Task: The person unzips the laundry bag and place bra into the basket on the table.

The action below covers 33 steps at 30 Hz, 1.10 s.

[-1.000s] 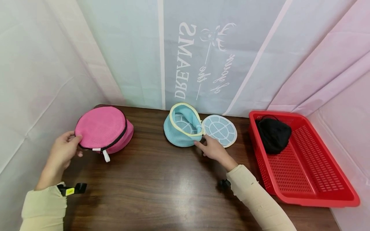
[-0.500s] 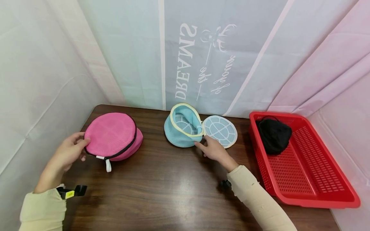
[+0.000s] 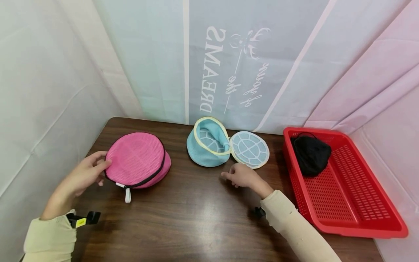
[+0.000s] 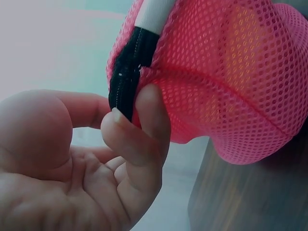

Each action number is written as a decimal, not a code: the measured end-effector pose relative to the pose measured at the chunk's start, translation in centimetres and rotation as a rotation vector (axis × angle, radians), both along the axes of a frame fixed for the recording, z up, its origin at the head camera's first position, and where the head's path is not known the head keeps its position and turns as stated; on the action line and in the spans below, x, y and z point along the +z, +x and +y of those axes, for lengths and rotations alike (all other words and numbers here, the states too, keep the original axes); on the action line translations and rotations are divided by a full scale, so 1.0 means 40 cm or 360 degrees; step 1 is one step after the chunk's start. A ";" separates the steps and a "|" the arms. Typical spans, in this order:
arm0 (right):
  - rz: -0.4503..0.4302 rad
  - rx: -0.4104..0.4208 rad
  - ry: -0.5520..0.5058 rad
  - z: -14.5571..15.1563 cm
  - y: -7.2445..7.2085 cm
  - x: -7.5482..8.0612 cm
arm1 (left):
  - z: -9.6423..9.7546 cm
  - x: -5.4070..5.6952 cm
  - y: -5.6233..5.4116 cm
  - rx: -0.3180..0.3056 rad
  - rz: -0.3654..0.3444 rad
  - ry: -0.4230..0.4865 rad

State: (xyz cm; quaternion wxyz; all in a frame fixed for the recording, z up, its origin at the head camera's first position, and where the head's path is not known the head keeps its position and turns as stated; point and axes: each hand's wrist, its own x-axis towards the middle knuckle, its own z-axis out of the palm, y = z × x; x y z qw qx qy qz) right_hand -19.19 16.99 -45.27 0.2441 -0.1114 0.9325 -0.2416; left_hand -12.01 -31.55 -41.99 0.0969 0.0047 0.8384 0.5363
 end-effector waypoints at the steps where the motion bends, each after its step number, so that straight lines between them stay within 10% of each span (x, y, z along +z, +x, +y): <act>1: -0.0025 0.0036 0.0005 -0.002 0.006 0.003 | 0.004 0.001 0.000 -0.0019 -0.0009 -0.0002; 24: 0.0065 0.0397 -0.0663 -0.165 0.122 0.046 | 0.140 0.011 0.017 -0.0256 -0.0106 0.0158; 33: 0.0006 0.0270 -0.0799 -0.185 0.133 0.047 | 0.167 0.008 0.016 -0.0373 -0.0149 0.0161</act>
